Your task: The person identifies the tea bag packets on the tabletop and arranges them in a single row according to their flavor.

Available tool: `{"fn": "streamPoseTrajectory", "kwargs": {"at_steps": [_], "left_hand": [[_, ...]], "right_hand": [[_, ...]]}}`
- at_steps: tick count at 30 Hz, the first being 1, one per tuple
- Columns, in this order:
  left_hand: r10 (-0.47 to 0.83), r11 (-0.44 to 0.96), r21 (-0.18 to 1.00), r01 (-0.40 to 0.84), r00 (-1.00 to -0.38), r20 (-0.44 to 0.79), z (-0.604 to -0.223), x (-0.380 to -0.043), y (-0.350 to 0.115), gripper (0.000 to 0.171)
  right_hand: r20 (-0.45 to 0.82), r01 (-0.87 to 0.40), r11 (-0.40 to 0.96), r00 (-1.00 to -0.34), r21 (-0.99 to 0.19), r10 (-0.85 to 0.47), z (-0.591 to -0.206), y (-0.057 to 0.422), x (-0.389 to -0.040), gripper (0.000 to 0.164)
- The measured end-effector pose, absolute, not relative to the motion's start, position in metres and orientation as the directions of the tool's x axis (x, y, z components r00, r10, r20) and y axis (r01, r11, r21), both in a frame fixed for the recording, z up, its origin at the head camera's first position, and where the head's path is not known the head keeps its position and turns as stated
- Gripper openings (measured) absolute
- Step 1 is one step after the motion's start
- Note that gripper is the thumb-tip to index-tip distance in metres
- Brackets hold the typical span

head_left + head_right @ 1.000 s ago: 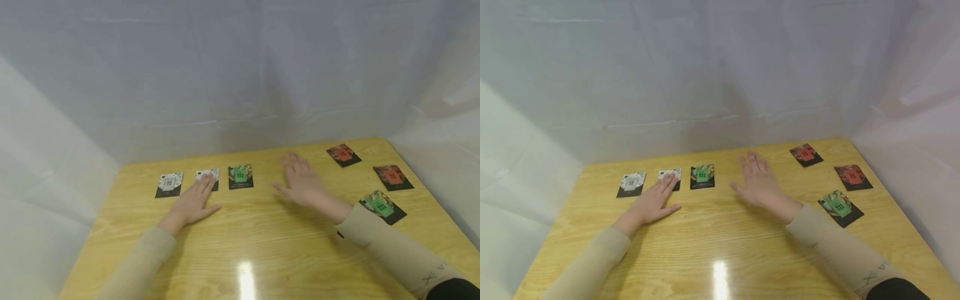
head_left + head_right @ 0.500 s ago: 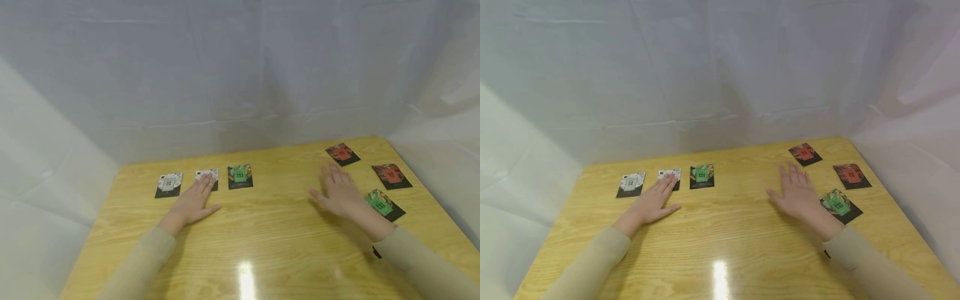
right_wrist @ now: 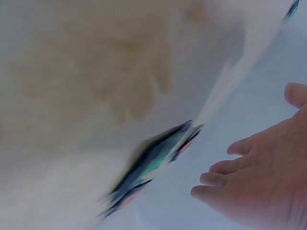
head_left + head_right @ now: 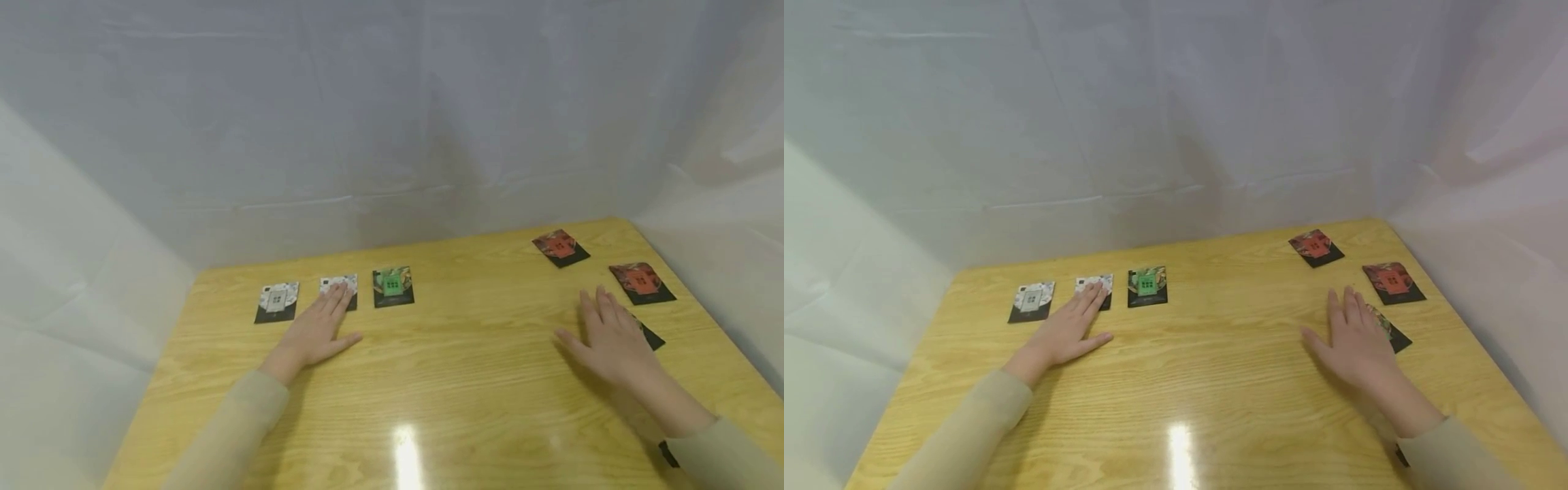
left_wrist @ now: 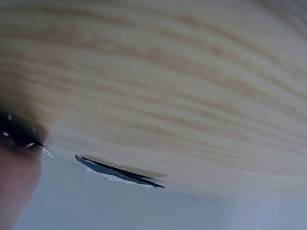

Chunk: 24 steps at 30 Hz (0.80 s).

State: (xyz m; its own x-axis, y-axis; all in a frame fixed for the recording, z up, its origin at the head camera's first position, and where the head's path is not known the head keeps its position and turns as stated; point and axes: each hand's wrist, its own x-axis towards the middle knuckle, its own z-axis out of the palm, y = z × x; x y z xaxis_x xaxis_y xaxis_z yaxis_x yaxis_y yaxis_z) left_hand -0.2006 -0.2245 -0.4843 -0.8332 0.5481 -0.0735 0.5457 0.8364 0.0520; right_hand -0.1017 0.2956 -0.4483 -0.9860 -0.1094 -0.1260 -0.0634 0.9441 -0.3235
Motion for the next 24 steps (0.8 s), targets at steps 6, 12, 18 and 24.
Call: {"fn": "streamPoseTrajectory", "kwargs": {"at_steps": [6,12,18,24], "left_hand": [[0.543,0.840,0.052,0.541,-0.836,-0.077,-0.484,-0.200,-0.223,0.096],[0.555,0.831,0.063,0.552,-0.830,-0.049,-0.485,-0.201,-0.224,0.095],[0.562,0.827,0.061,0.559,-0.826,-0.039,-0.485,-0.201,-0.224,0.095],[0.552,0.834,0.056,0.550,-0.832,-0.056,-0.484,-0.198,-0.224,0.095]], "right_hand": [[-0.160,-0.030,0.947,-0.983,-0.321,-0.085,-0.455,0.309,-0.088,0.100],[-0.228,-0.005,0.933,-0.969,-0.359,-0.092,-0.461,0.317,-0.084,0.104],[-0.272,-0.001,0.924,-0.955,-0.382,-0.114,-0.468,0.323,-0.084,0.103],[-0.256,-0.023,0.930,-0.958,-0.368,-0.125,-0.471,0.322,-0.083,0.102]]}}
